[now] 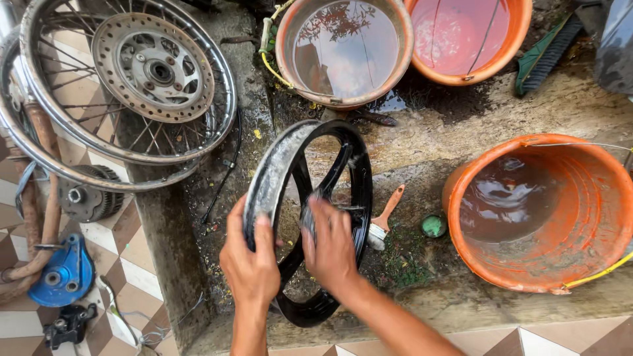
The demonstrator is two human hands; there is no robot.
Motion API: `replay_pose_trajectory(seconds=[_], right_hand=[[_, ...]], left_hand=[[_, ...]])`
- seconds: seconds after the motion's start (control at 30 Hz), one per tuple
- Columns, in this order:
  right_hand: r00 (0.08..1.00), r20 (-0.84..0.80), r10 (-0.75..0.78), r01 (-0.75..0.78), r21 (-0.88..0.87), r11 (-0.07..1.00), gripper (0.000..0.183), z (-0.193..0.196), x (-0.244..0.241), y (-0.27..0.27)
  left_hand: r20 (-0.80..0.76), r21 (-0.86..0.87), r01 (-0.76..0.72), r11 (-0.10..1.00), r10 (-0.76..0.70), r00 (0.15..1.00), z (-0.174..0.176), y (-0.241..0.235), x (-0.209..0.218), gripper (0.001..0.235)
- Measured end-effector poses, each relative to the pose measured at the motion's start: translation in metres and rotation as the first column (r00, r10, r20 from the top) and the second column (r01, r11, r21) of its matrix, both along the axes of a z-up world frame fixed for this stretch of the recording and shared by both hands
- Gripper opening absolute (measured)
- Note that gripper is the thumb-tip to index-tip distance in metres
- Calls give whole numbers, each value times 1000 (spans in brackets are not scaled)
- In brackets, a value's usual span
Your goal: The person scrubs a black motorcycle rim with a wire sponge, dipping it into buckets of water and rinsing the surface while turning the wheel by hand.
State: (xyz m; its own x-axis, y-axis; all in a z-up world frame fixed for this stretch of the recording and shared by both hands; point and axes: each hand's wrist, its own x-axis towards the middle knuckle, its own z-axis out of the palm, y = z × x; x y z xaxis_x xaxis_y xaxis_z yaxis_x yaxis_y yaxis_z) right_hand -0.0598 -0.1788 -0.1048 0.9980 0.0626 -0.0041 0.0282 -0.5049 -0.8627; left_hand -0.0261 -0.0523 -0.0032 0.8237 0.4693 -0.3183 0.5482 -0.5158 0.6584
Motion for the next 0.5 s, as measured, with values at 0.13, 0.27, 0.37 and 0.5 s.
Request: replay_pose_trajectory(seconds=[0.13, 0.27, 0.37, 0.5], right_hand=[[979, -204, -5, 46, 197, 979, 43, -3, -43, 17], [990, -140, -17, 65, 346, 936, 35, 34, -62, 24], [986, -74, 147, -100, 442, 891, 37, 51, -57, 26], [982, -23, 189, -173, 306, 936, 31, 39, -59, 12]], left_hand=[[85, 120, -93, 988, 83, 993, -10, 8, 3, 41], [96, 103, -177, 979, 167, 981, -20, 16, -5, 40], [124, 116, -168, 979, 154, 980, -21, 21, -1, 40], [131, 111, -181, 977, 166, 977, -23, 15, 5, 39]])
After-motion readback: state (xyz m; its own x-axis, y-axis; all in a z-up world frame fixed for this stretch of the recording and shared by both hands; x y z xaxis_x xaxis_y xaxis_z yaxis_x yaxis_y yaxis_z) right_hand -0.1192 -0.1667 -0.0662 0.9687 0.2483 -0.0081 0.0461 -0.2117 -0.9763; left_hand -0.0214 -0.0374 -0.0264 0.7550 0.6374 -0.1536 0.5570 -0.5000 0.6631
